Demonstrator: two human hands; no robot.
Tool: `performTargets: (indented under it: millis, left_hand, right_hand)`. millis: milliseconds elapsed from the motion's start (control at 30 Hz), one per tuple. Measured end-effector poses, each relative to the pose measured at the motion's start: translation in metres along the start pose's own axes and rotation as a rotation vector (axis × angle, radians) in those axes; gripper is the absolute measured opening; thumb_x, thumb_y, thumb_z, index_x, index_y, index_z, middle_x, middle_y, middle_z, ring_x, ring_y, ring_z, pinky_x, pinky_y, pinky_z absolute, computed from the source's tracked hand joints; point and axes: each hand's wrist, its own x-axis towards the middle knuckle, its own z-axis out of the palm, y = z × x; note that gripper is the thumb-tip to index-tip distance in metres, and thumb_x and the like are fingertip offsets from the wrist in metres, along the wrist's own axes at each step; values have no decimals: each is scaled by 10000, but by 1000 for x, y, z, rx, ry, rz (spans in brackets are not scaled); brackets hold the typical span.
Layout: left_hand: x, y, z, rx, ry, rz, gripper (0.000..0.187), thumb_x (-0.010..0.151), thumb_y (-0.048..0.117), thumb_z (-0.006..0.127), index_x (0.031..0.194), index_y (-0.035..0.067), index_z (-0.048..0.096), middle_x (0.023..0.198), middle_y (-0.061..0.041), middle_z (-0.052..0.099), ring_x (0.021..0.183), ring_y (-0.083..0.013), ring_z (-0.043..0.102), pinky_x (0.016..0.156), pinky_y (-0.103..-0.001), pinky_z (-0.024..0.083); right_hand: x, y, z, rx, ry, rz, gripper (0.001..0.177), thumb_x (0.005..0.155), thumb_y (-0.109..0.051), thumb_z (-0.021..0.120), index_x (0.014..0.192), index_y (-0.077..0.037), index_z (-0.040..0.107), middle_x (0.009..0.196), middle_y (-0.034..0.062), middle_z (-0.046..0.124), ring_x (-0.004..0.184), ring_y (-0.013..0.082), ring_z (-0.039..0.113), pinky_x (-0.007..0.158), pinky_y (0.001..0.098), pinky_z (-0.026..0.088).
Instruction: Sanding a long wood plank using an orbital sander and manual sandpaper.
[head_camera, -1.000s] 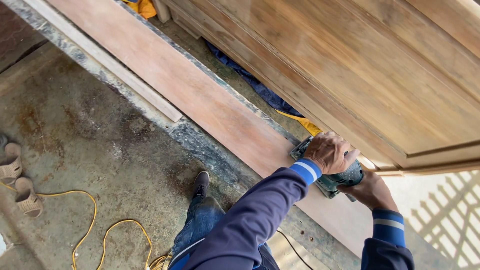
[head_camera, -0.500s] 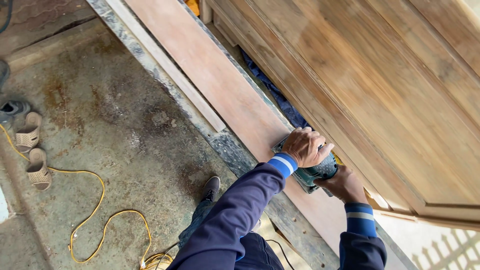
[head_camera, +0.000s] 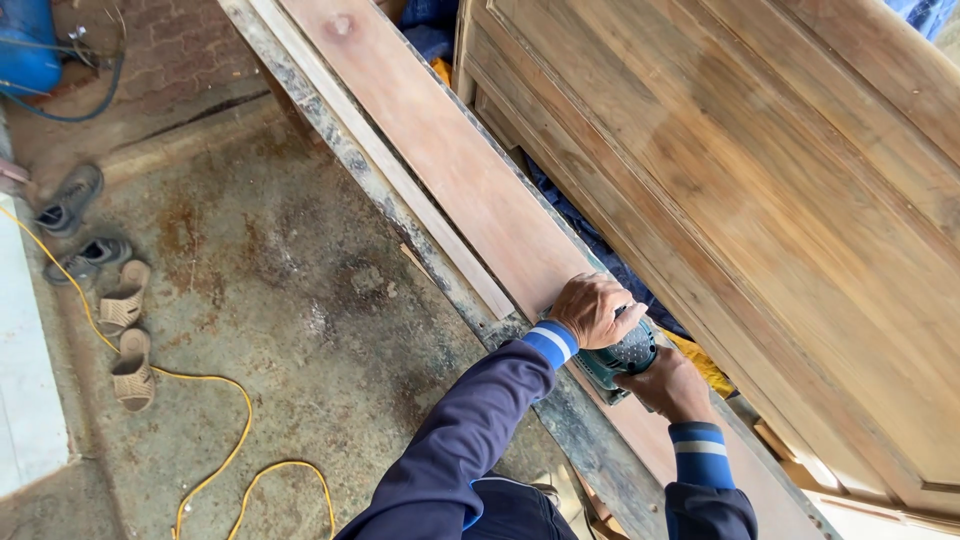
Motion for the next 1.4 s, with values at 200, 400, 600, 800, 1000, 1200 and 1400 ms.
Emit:
performTargets:
  millis: [200,400,600,800,1000,1200,1400]
  left_hand:
    - [-5,-12,-30,-75,-2,44,284,932,326,642,847,83,761,895,-157,753,841,-353,698,817,-477,546]
    - [-16,-3,-30,-76,5,124,278,933,302,669,766,85,711,825,-131,733,818,-359,678,805,-476,537]
    - [-33,32,6,-68,-41,124,327,945,340,649,758,81,716,812,-132,731,797,-326,687,800,-464,540]
    - [-51,91,52,-86,-121,141,384,962,404,613,790,85,739,846,-130,747,825,-304,708,840,-456,554]
    - [-73,156,97,-133,-136,172,377,937,424,610,816,101,762,905,-144,758,875,-323,718,857,-480,548]
    - [-102,211,153,-168,-213,173,379,949,426,584,846,110,764,891,-158,752,871,-317,717,848,-481,552]
    - [-126,257,196,-157,-331,188,449,1006,456,533,874,78,738,875,-159,740,836,-286,704,800,-465,556]
  right_hand:
    - [-15,-32,17,-10,119,-27,461,625,-414,879,879,-42,778,775,197,758,698,333,745,680,444,589]
    - [-40,-31,27,23,169,0,476,618,-414,865,937,-71,777,863,220,752,799,389,737,745,496,583]
    - [-66,21,33,23,180,6,503,628,-415,873,968,-60,768,880,226,756,802,388,746,749,490,588]
    - [-106,92,39,33,182,101,540,628,-426,891,977,-34,762,881,225,768,792,378,761,753,473,598]
    - [-149,171,47,63,158,153,516,637,-404,890,978,-40,760,875,203,785,778,345,778,758,450,611]
    - [-195,241,52,91,122,239,484,647,-382,898,989,-64,771,887,159,808,799,298,799,788,428,623]
    - [-224,316,65,97,70,313,477,646,-384,911,986,-75,782,893,126,827,783,261,809,793,405,638]
